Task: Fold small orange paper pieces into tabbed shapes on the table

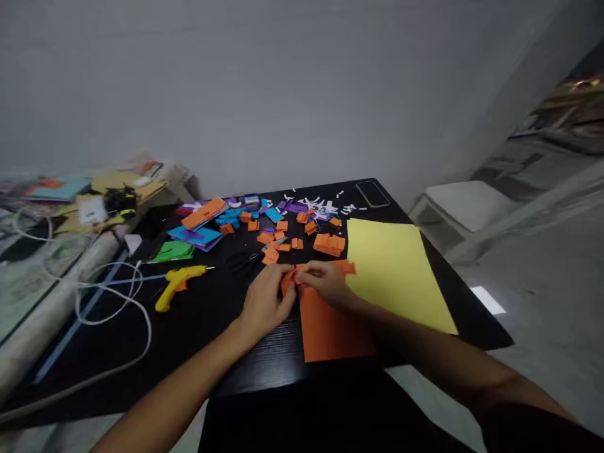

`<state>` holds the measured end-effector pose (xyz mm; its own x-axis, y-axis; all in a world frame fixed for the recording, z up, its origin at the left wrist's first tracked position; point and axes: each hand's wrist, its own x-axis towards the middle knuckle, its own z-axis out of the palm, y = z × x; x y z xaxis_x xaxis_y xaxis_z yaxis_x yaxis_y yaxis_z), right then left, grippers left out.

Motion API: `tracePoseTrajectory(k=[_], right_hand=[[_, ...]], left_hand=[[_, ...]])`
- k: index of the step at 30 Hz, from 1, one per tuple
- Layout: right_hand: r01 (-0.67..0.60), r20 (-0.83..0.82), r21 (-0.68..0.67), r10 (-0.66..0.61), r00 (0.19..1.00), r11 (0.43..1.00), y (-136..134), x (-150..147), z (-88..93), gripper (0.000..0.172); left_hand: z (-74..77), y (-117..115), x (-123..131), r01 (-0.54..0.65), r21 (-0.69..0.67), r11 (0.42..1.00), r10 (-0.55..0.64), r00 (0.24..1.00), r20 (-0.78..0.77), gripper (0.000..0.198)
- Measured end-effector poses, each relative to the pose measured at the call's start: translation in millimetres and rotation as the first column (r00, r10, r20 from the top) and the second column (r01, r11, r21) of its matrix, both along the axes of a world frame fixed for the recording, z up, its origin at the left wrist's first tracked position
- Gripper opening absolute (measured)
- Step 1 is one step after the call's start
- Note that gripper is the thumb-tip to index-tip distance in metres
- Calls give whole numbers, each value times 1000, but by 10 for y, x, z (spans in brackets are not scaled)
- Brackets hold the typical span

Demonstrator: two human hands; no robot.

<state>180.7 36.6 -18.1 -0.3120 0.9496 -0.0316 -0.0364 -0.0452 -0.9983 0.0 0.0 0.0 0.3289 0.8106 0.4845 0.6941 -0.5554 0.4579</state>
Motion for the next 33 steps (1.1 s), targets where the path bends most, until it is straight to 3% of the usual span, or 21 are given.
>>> tracePoseTrajectory(k=[6,14,18,25,33], right_hand=[[-61,-25,20,61,998,998,22,-29,-100,15],[-110,-76,32,112,991,993,-14,-50,-161,17],[-51,-33,74,54,998,996,-21,-50,-137,13],[32,-13,133,-30,999,991,-33,-54,-116,13],[47,-34,178,-41,999,983,-79,-59,-84,14]], left_hand=[[-10,30,-12,-8,81,997,10,1000,-17,12],[-27,24,-37,0,111,994,-1,1000,10,19],[-8,22,-33,25,117,993,-27,1000,13,14],[22,12,-32,79,166,983,-88,995,45,23],[43,24,-72,75,185,980,-81,996,28,29]])
